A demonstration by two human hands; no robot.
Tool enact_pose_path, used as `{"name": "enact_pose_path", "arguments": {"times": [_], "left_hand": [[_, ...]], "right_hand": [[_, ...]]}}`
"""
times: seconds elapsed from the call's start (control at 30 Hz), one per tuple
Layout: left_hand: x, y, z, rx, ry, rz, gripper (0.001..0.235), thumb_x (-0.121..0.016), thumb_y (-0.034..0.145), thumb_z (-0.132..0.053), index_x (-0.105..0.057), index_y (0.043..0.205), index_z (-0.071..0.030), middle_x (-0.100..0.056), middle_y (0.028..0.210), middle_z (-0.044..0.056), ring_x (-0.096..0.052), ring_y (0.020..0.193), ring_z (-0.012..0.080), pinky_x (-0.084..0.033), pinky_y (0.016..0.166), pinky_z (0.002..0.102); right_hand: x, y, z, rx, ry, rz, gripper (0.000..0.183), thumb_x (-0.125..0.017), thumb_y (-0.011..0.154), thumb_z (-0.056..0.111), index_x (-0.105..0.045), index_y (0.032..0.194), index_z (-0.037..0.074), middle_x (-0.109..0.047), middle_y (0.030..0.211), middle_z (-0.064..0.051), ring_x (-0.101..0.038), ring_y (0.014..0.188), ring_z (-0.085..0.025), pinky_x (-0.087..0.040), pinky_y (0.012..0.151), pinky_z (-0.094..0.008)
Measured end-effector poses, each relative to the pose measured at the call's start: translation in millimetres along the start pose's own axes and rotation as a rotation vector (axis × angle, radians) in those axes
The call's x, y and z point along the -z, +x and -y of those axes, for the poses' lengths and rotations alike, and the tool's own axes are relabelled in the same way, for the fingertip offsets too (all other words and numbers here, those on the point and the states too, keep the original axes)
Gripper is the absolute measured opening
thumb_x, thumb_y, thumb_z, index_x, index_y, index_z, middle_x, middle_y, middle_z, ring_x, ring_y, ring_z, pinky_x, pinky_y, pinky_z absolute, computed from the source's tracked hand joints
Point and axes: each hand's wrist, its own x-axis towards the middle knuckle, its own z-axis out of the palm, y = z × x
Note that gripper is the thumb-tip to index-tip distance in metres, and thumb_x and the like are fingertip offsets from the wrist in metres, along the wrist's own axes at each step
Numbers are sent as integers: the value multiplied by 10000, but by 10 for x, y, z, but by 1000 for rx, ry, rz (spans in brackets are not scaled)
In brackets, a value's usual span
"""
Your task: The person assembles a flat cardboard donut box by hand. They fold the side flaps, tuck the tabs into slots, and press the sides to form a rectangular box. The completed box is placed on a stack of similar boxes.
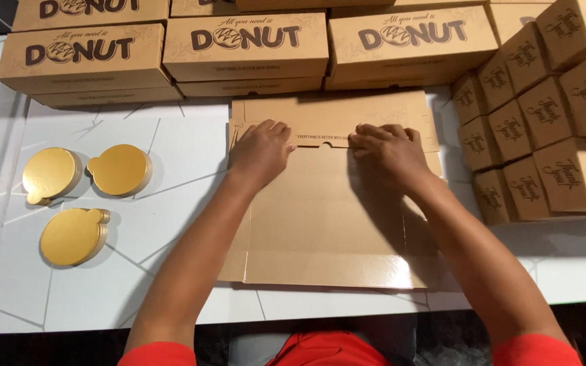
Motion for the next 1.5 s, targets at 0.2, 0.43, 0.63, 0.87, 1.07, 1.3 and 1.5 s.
{"name": "enact_pose_path", "arguments": {"times": [0.2,0.43,0.63,0.87,1.07,1.3,1.5], "left_hand": [[513,-73,98,118,-381,-24,446,-834,841,-281,-739,1211,-51,-707,1196,78,-572,1191,348,-495,1016,448],[417,-32,97,190,-521,-6,232,-705,984,-263,-743,1152,-108,-662,1287,94,-555,1254,368,-405,1099,474],[641,23,45,216,-353,117,301,-811,885,-282,-679,1145,-209,-635,1227,-38,-481,1291,268,-359,1069,535],[822,-348,-194,-81,30,-137,259,-772,882,-126,-628,1085,-196,-751,803,6,-749,809,179,-596,782,354],[951,-829,-692,-163,-27,362,590,-448,1034,-55,-313,1604,-123,-407,1575,218,-380,1454,424,-320,1147,630],[597,-588,-752,-72,-53,400,661,-258,1102,-432,-215,1629,-35,-175,1707,201,-116,1582,376,-71,1221,679],[704,-635,-664,-28,-89,421,700,-235,1083,-477,-175,1645,-63,-145,1725,155,-97,1595,325,-36,1255,603]], "right_hand": [[41,391,-261,-219,198,174,520,-890,762,381,-700,1227,249,-623,1157,33,-531,1186,-262,-314,941,-481],[269,530,-124,-278,172,369,600,-985,630,367,-722,1154,242,-727,1121,2,-649,1125,-260,-333,917,-469],[478,453,-61,-158,182,307,473,-945,675,191,-767,1110,131,-753,1105,-129,-702,1088,-375,-504,913,-477],[446,-172,-8,249,-141,-185,198,-684,878,190,-744,1047,274,-776,964,35,-766,797,-288,-601,704,-424],[215,-780,288,248,-199,18,507,-497,988,197,-530,1492,249,-562,1483,-89,-532,1357,-346,-417,1076,-507],[-130,-632,455,143,-92,285,675,-228,1068,551,-200,1659,225,-154,1729,-65,-113,1572,-367,-15,1215,-631],[-120,-473,227,144,-50,344,686,-205,1064,579,-161,1662,247,-157,1727,-31,-113,1583,-293,-12,1242,-592]]}}
